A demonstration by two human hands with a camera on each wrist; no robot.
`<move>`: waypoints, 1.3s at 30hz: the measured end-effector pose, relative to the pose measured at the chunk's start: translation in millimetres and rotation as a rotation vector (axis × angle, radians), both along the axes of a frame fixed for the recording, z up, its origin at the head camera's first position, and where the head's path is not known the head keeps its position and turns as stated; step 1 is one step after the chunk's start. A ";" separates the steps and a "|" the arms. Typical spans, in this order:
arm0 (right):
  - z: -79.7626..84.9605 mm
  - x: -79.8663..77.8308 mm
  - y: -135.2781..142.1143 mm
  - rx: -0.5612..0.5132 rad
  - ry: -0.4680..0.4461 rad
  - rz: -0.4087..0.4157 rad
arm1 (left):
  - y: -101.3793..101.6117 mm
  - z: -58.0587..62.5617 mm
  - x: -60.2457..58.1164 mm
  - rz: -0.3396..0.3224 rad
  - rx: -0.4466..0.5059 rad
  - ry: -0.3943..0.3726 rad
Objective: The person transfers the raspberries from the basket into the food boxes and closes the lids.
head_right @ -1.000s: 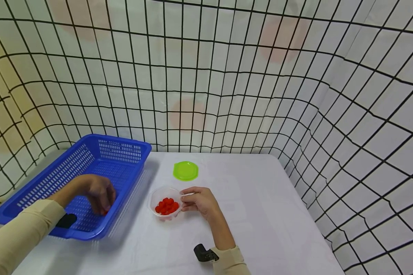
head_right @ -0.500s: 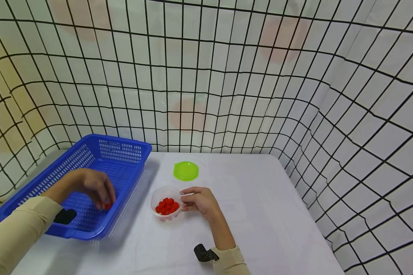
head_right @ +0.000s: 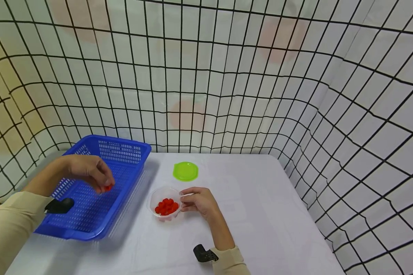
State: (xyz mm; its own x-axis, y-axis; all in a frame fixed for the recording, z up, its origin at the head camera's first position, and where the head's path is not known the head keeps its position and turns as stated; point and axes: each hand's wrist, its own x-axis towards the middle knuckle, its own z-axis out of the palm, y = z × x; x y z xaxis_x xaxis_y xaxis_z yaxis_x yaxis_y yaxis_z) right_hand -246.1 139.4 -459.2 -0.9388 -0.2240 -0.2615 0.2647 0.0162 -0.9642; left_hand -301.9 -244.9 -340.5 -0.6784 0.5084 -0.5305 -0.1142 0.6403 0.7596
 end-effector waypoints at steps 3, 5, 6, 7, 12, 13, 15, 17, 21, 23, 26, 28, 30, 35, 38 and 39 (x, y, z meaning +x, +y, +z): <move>-0.8 -0.2 -0.2 0.001 -0.003 0.000 | 4.1 7.9 -0.4 -0.011 0.031 0.020; -1.1 -0.2 -0.3 0.004 -0.004 -0.002 | 9.3 12.2 -0.7 -0.013 0.046 0.031; -1.1 -0.2 -0.3 0.004 -0.004 -0.003 | 12.6 13.8 -0.7 -0.016 0.053 0.038; -1.2 -0.3 -0.3 0.004 -0.003 -0.003 | 16.1 15.3 -0.4 -0.016 0.059 0.045; -1.0 -0.4 -0.1 0.000 -0.002 0.001 | 38.7 19.5 2.5 -0.010 0.092 0.070; -1.1 -0.5 0.1 -0.002 -0.001 0.002 | 44.0 19.8 3.3 -0.003 0.102 0.070; -0.8 -0.6 0.3 -0.003 -0.001 0.002 | 55.2 19.8 4.8 0.008 0.119 0.073; -0.4 -0.5 0.5 -0.007 -0.003 0.000 | 66.7 19.1 6.6 0.013 0.134 0.073; -0.2 -0.2 0.3 -0.006 0.002 0.003 | 88.3 13.4 8.8 0.020 0.150 0.065; -0.2 -0.4 0.0 -0.007 0.002 0.005 | 97.6 8.9 9.4 0.026 0.157 0.062; -0.5 -1.1 -0.6 -0.007 0.001 0.005 | 109.9 0.4 9.9 0.039 0.168 0.069; -0.7 -1.6 -0.9 -0.004 -0.002 0.003 | 117.6 -5.5 10.6 0.058 0.175 0.080; -0.7 -1.8 -1.2 -0.001 -0.005 0.002 | 124.5 -11.5 11.5 0.078 0.183 0.091; -0.5 -2.2 -1.8 0.005 -0.009 -0.003 | 137.6 -24.8 14.3 0.132 0.191 0.092; -1.2 -2.7 -1.6 0.007 -0.007 -0.003 | 143.8 -30.4 16.0 0.138 0.191 0.087; -1.3 -2.7 -1.6 0.007 -0.007 -0.003 | 145.9 -32.0 16.5 0.139 0.189 0.086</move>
